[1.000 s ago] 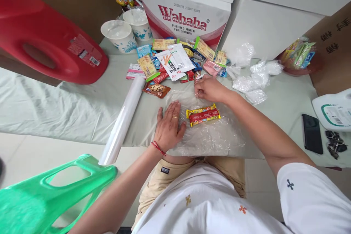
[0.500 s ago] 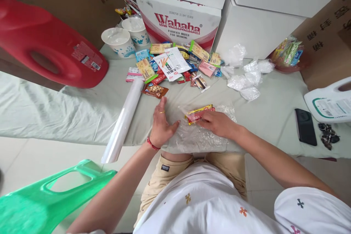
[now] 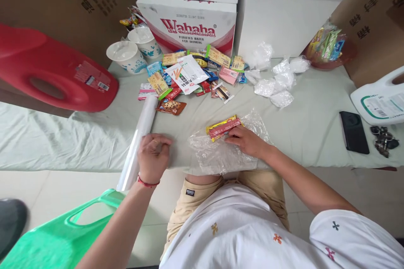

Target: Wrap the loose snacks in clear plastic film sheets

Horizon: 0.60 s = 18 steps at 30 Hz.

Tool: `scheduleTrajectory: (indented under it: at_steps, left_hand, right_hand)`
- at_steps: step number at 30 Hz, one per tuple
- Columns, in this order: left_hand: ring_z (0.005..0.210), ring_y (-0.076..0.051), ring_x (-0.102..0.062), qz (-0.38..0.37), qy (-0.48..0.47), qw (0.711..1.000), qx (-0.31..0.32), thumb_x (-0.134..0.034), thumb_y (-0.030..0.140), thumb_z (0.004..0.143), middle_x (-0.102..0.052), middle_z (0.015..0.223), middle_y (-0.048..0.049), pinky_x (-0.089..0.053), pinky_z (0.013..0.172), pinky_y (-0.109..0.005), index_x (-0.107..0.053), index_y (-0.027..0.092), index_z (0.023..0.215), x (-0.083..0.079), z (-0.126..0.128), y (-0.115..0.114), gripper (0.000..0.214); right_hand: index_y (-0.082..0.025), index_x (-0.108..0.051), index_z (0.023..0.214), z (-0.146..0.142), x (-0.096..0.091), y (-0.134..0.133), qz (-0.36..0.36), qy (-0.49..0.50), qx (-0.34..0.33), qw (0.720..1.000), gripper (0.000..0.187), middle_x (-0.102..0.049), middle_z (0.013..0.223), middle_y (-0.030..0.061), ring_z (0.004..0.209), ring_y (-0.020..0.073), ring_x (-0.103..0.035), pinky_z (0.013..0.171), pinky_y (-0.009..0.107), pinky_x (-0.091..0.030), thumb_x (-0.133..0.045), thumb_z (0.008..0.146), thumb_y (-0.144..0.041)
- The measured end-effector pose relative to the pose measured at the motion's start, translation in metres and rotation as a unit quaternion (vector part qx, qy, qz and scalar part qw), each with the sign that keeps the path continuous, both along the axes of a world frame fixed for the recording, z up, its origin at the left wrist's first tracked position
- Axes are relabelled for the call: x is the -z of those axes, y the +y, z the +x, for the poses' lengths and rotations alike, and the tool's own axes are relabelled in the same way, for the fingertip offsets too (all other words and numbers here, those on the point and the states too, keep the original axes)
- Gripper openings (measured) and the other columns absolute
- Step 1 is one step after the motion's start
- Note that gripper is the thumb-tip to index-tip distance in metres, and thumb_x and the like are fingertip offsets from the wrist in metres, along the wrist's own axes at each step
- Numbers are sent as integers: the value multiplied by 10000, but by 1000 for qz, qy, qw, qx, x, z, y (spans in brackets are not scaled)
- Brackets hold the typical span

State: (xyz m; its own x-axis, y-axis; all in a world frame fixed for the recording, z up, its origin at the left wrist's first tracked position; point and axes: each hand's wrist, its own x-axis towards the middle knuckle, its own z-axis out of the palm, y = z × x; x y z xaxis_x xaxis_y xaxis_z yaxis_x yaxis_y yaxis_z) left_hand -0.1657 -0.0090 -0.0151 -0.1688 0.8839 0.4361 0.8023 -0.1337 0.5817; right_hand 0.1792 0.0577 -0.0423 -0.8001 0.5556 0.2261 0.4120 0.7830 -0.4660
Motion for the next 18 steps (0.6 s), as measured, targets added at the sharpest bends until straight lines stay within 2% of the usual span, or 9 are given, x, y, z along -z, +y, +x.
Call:
scheduleTrajectory:
  at_steps: [2, 4, 6, 8, 11, 13, 15, 16, 18]
  left_hand:
    - [1051, -255, -668, 38, 7, 999, 37, -579, 208, 938, -687, 1069, -43, -566, 1005, -497, -728, 248, 997, -24, 16, 0, 166]
    - [1173, -249, -644, 46, 19, 986, 160, -540, 183, 976, -678, 1228, -59, -538, 1064, -464, -713, 251, 1160, -44, 42, 8, 261]
    - [1190, -238, -630, 20, 54, 962, 268, -474, 170, 1006, -661, 1314, -85, -542, 1032, -429, -714, 252, 1220, -50, 70, 20, 333]
    - [1112, -251, -624, -31, 115, 938, 325, -443, 194, 1018, -673, 1279, -113, -543, 970, -441, -719, 246, 1251, -41, 90, 33, 365]
    - [1012, -259, -595, -84, 157, 926, 333, -431, 237, 1029, -671, 1142, -132, -539, 874, -423, -702, 238, 1311, -12, 101, 43, 391]
    - [991, -245, -576, -90, 158, 926, 330, -422, 255, 1035, -648, 1137, -118, -528, 856, -395, -672, 260, 1362, 4, 99, 42, 411]
    - [956, -223, -559, -96, 156, 928, 325, -410, 265, 1038, -629, 1144, -96, -517, 837, -365, -653, 296, 1387, 12, 95, 39, 427]
    - [937, -214, -552, -103, 156, 928, 322, -402, 269, 1039, -623, 1142, -88, -513, 829, -355, -651, 312, 1388, 13, 94, 38, 432]
    - [921, -212, -542, -115, 163, 927, 319, -393, 269, 1035, -616, 1145, -84, -506, 824, -355, -662, 326, 1374, 13, 94, 36, 437]
  right_hand:
    - [-193, -756, 1106, 0, 3, 0, 12, 6, 6, 1000, 387, -672, 1003, 92, 939, 225, -561, 866, 378, -494, -381, 1032, -131]
    - [-190, -760, 1103, -2, 4, 1, 12, 7, 8, 1000, 387, -677, 1000, 97, 939, 231, -567, 875, 394, -505, -388, 1022, -120]
    - [-185, -760, 1107, -1, 1, 0, 10, 11, 5, 1000, 377, -684, 1005, 103, 950, 238, -576, 892, 412, -515, -402, 1015, -111]
    - [-170, -755, 1114, 4, -5, -4, 20, 26, 1, 999, 353, -690, 1043, 119, 980, 246, -583, 900, 418, -526, -421, 1015, -111]
    - [-149, -727, 1179, 20, -18, -20, 37, 58, 17, 997, 264, -674, 1171, 155, 1055, 253, -590, 925, 420, -537, -511, 1039, -211]
    - [-154, -681, 1281, 33, -25, -38, 38, 57, 40, 997, 341, -646, 1264, 175, 1127, 274, -584, 970, 456, -529, -617, 1018, -361]
    - [-161, -638, 1353, 42, -26, -58, 44, 26, 54, 997, 512, -628, 1321, 186, 1181, 307, -569, 997, 505, -511, -692, 962, -487]
    - [-162, -635, 1355, 45, -25, -67, 52, 7, 58, 997, 530, -630, 1327, 187, 1190, 319, -564, 1000, 521, -503, -707, 950, -497]
    - [-170, -668, 1295, 46, -19, -84, 71, -14, 67, 995, 403, -655, 1297, 167, 1170, 313, -568, 995, 518, -498, -704, 967, -401]
